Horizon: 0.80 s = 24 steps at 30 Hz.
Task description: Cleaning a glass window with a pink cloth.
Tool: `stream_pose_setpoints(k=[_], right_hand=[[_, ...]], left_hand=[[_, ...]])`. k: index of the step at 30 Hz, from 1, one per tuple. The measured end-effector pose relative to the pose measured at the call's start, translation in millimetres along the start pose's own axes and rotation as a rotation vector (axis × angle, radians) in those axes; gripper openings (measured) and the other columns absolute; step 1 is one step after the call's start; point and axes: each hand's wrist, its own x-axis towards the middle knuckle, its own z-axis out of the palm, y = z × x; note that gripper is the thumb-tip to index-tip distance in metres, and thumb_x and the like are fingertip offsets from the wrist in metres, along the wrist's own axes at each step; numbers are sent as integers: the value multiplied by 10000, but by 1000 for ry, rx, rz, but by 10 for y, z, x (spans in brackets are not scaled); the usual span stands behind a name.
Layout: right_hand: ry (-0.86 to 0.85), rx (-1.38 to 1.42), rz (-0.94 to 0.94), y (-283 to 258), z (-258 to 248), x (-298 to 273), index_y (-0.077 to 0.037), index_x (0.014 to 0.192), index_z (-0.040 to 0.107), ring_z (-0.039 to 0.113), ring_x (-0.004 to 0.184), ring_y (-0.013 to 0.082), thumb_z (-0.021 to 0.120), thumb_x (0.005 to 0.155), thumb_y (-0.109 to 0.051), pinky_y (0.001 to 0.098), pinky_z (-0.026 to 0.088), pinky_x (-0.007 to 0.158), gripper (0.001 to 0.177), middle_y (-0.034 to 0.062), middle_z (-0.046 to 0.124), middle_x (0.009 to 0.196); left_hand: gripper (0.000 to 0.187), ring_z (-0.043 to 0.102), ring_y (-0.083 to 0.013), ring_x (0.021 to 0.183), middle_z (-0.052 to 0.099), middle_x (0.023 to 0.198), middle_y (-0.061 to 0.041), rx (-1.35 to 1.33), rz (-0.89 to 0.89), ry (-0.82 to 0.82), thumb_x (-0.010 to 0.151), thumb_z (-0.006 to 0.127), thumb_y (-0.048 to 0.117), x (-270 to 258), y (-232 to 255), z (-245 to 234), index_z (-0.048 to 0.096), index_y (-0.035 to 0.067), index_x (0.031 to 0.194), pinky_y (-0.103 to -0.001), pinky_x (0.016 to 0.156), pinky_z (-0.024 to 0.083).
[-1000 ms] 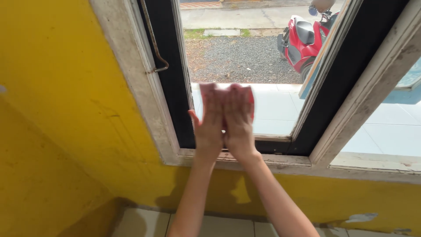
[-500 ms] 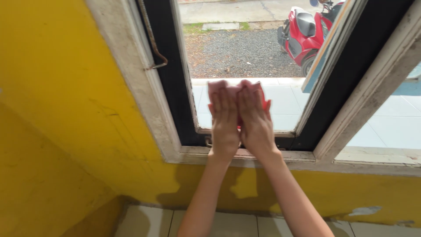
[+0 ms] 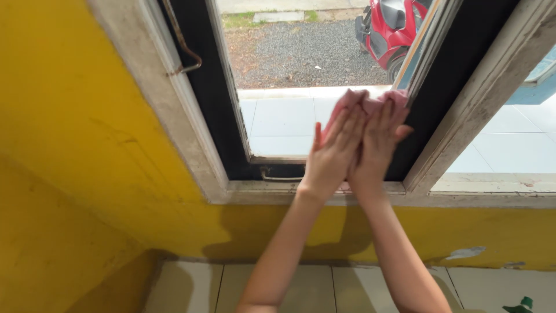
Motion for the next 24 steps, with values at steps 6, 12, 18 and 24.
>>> stream_pose_setpoints(k=[6, 12, 18, 24], right_hand=[[-7, 165, -53, -502, 216, 36, 39, 1584, 382, 203, 1603, 446, 513, 1077, -52, 534, 184, 1339, 532, 244, 298, 1680], [-98, 317, -148, -973, 514, 105, 40, 1578, 428, 236, 1640, 374, 543, 1041, 40, 556, 164, 1373, 549, 192, 318, 1705], [-217, 321, -194, -1201, 544, 140, 16, 1570, 482, 196, 1618, 390, 583, 982, 51, 590, 124, 1322, 598, 178, 339, 1695], [-262, 88, -180, -823, 408, 99, -43, 1563, 503, 234, 1580, 411, 621, 960, -38, 684, 45, 1244, 615, 109, 400, 1658]], left_hand=[[508, 325, -178, 1595, 413, 1677, -32, 147, -28, 102, 1116, 477, 159, -249, -501, 49, 420, 128, 1620, -524, 1277, -128], [526, 280, -213, 1623, 350, 1704, -72, -22, -211, 133, 1101, 431, 142, -453, -1006, -287, 381, 141, 1625, -609, 1263, -135], [556, 256, -293, 1588, 320, 1681, -164, 220, -292, 94, 1059, 444, 163, -550, -1170, -347, 396, 7, 1591, -729, 1196, -31], [593, 148, -442, 1609, 263, 1672, -266, -241, -210, 253, 999, 493, 82, -371, -846, -324, 369, -66, 1560, -636, 1299, 77]])
